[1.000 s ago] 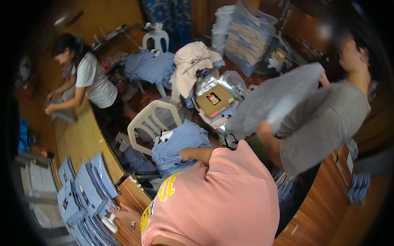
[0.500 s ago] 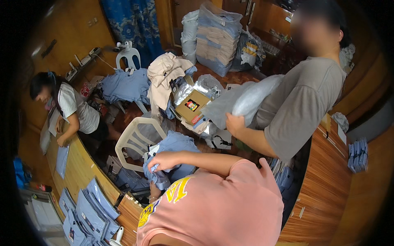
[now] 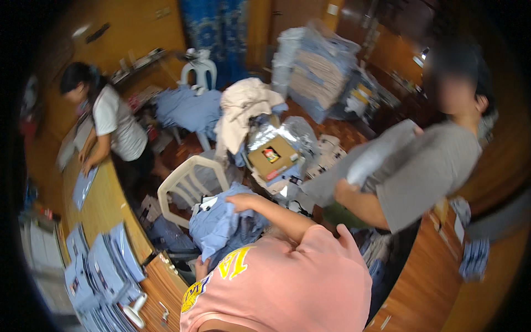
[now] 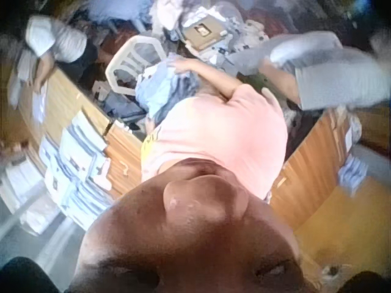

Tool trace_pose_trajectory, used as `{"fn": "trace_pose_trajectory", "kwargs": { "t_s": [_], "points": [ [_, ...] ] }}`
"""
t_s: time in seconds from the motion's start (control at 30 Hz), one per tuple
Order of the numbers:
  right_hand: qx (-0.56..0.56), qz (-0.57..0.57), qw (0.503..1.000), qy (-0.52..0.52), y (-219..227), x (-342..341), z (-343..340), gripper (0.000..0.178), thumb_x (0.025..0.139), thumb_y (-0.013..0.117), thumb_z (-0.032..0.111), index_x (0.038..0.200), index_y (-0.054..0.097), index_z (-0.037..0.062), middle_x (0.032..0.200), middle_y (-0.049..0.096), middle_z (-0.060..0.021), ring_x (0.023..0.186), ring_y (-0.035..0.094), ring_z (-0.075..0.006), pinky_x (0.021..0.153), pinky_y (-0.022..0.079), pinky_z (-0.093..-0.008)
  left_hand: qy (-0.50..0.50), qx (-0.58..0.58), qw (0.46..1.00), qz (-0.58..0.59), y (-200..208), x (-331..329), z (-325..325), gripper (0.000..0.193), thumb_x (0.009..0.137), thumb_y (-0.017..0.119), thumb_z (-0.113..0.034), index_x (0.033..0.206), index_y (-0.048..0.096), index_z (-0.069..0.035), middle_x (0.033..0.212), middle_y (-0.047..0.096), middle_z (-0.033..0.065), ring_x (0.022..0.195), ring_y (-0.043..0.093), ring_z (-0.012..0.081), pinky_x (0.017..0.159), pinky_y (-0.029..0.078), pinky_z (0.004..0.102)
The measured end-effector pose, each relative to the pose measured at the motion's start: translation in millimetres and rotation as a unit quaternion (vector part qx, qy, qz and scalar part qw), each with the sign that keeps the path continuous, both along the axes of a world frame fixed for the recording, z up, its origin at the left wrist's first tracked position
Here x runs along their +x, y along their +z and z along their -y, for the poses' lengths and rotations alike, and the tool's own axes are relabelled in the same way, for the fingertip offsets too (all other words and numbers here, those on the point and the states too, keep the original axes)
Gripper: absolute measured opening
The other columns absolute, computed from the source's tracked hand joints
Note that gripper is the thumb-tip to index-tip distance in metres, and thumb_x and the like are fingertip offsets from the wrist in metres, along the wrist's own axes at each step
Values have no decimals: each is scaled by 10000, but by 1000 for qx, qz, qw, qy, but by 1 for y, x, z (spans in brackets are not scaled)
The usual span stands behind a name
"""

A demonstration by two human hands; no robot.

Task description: The person picks up a light-blue garment from a chair, lays it flat on a table, and folds it using a cardboard guide. They then place the folded garment into a clear plastic bag and seal it with a strip of tape.

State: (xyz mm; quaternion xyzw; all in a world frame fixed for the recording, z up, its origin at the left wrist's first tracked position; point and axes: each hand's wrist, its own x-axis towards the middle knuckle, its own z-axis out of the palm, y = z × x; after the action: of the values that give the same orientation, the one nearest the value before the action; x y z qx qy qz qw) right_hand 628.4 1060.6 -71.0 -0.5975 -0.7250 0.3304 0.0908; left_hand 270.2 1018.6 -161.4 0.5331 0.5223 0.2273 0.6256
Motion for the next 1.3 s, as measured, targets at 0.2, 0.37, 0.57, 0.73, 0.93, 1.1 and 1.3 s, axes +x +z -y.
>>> {"fn": "trace_pose_trajectory", "kwargs": {
  "t_s": [0.2, 0.37, 0.57, 0.73, 0.93, 1.1, 1.3],
  "points": [
    [-8, 32, 999, 3, -83, 27, 9, 445, 616, 718, 181, 1016, 590, 34, 1008, 602, -179, 957, 562, -330, 832, 442, -388, -14, -29, 999, 38, -14, -13, 41, 240, 758, 655, -86, 978, 583, -21, 829, 600, 22, 736, 529, 95, 676, 438, 237],
    [-130, 14, 991, 35, -104, 42, -5, 341, 621, 738, 209, 901, 627, 50, 873, 632, -152, 819, 601, -268, 730, 463, -351, 69, 247, 964, -75, 18, -2, 55, 164, 647, 662, -48, 793, 593, -21, 747, 576, 114, 715, 573, 281, 672, 454, 310],
    [-260, 7, 948, 182, -80, 59, -30, 224, 660, 697, 124, 832, 595, 24, 699, 574, -48, 710, 529, -146, 671, 433, -300, 124, 202, 956, -173, 132, -19, 31, 155, 665, 642, -108, 670, 501, -43, 586, 514, 112, 596, 544, 285, 571, 415, 363],
    [-145, -164, 974, 61, -48, 49, -86, 66, 738, 577, 34, 796, 556, 10, 701, 515, -1, 705, 478, -106, 672, 406, -255, 109, 229, 935, -246, 206, -42, -17, 163, 677, 641, -130, 747, 511, -61, 683, 557, 137, 657, 552, 329, 621, 418, 398],
    [-101, -166, 978, 80, 29, -30, -206, 153, 762, 639, 98, 886, 570, 42, 755, 564, -7, 742, 508, -99, 665, 417, -256, 165, 227, 889, -362, 152, -79, -59, 138, 718, 602, -79, 812, 522, -19, 814, 567, 166, 786, 538, 356, 694, 422, 407],
    [-61, 35, 943, 326, -7, -63, -271, 334, 646, 694, 117, 950, 565, 64, 898, 561, -105, 901, 533, -319, 768, 422, -376, 167, 264, 849, -427, 101, -81, -51, 165, 703, 614, -151, 812, 539, -51, 761, 527, 137, 776, 511, 319, 712, 391, 410],
    [269, 73, 881, 382, -50, -80, -348, 171, 655, 640, 133, 811, 570, 125, 1071, 506, -89, 1121, 403, -285, 941, 295, -500, 102, 241, 855, -447, 101, -88, -47, 202, 709, 614, -245, 786, 546, -71, 721, 487, 99, 721, 483, 291, 666, 372, 402]
  ]
}}
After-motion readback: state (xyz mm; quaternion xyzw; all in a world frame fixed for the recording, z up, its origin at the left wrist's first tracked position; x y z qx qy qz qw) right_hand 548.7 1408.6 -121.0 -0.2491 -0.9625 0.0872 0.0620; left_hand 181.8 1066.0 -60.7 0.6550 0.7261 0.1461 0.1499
